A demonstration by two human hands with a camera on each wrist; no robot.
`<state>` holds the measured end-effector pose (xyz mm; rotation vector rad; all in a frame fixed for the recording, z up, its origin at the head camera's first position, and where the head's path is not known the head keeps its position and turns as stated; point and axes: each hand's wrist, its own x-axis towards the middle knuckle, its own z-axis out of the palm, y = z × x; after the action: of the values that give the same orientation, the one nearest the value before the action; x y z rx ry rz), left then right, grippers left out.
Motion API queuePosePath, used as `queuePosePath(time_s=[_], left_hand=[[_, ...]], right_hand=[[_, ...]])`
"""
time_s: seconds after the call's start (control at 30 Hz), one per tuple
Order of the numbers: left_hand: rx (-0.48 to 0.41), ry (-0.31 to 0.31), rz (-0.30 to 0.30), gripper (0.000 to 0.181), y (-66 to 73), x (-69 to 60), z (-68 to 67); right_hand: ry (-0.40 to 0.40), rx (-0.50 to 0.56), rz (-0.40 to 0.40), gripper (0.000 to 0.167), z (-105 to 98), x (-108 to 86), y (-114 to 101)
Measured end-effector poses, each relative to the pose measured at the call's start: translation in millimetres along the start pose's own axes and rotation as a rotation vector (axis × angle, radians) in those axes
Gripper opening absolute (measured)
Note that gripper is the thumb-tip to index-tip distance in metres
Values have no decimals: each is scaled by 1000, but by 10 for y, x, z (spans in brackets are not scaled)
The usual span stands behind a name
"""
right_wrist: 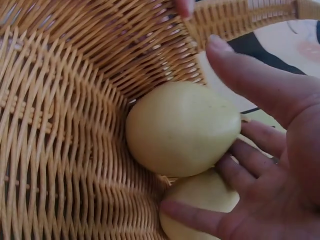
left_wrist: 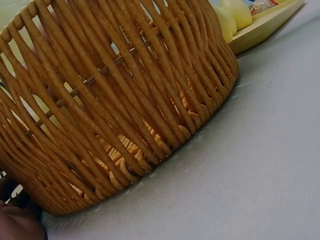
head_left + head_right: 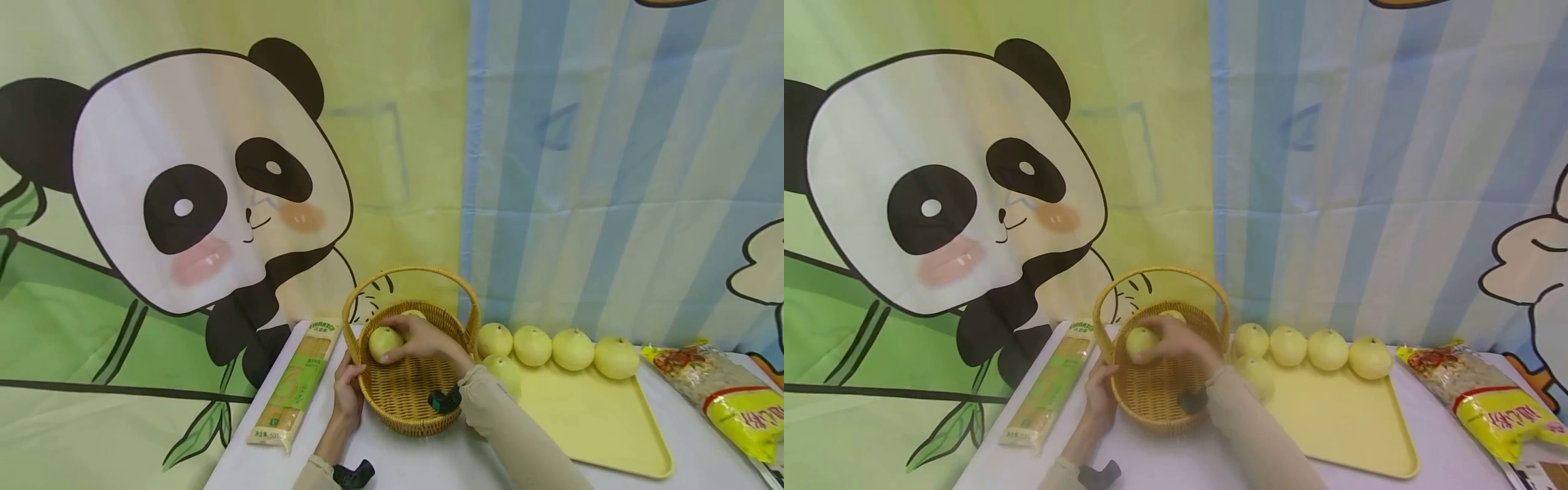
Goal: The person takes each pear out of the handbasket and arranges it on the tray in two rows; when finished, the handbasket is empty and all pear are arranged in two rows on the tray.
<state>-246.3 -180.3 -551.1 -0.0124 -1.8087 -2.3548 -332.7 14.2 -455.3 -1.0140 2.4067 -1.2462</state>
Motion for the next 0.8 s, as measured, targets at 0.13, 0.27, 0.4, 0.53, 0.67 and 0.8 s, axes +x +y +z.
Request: queuePosePath(time_s=[0.13,0.27,0.4,0.53,0.67,0.8], left_hand=[[-17,-11,2,71,-7,17,2],[-35,-29,13,69,-4,24,2],[-31,-36,15,68,9,24,5],[-14,-36,16,66,9,24,1],[-20,-39,21,69,-3,25,-11],[-25,-31,28,68,-10,22,-16]], right_hand=[[-11,-27,-6,76,61,47,13],[-6,-60,-7,70,93,62,-23],[-24,-50,13,64,113,70,-40],[-53,-58,14,64,142,86,-9],[-80,-72,-4,62,163,86,20],[-120,-49,-11,60,147,47,6]])
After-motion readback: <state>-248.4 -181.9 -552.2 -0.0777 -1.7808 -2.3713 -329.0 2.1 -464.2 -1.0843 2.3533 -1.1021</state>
